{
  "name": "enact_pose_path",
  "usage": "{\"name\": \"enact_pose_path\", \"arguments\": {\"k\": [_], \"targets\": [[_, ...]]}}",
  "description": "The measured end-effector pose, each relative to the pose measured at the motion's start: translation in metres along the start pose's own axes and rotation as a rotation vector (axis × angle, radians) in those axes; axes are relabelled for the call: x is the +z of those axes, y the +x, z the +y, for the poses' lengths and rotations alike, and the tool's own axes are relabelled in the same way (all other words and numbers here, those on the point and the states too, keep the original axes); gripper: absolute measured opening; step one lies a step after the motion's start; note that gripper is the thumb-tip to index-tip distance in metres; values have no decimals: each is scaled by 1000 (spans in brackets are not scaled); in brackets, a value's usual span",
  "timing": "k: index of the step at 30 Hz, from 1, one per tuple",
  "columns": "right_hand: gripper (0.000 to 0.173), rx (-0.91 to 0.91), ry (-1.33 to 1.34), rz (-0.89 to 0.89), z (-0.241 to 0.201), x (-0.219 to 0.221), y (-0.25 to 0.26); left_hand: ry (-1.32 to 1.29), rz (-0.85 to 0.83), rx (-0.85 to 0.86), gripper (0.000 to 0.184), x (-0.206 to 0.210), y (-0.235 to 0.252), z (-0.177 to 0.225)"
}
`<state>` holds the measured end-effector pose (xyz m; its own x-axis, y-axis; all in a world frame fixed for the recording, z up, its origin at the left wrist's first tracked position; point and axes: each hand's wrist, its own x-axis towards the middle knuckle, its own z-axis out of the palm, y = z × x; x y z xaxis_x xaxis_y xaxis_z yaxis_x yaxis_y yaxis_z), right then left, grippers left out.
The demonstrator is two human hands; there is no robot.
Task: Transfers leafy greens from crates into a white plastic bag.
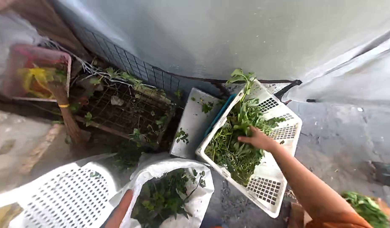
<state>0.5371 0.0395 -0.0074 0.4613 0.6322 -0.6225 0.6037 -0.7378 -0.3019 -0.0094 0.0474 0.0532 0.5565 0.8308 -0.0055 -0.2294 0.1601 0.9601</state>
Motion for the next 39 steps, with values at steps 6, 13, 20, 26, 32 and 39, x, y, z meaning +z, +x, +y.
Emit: {"name": "enact_pose_path", "arguments": {"k": [6,13,20,26,32,39], "targets": [[70,-2,57,298,-6,-41,38,80,-6,29,96,6,7,0],[96,188,59,103,-21,-8,85,44,26,3,99,7,-6,4],[115,-153,-96,-59,-5,9,-10,18,-22,31,100,-13,8,2],[117,-98,-396,-21,-29,72,-7,17,-22,41,100,-10,28,-3],[115,-77,-287,89,-8,60,44,-12,-5,69,98,-14,36,-8],[77,109,-249,294,-9,30,72,-24,61,69,100,-7,36,-11]]}}
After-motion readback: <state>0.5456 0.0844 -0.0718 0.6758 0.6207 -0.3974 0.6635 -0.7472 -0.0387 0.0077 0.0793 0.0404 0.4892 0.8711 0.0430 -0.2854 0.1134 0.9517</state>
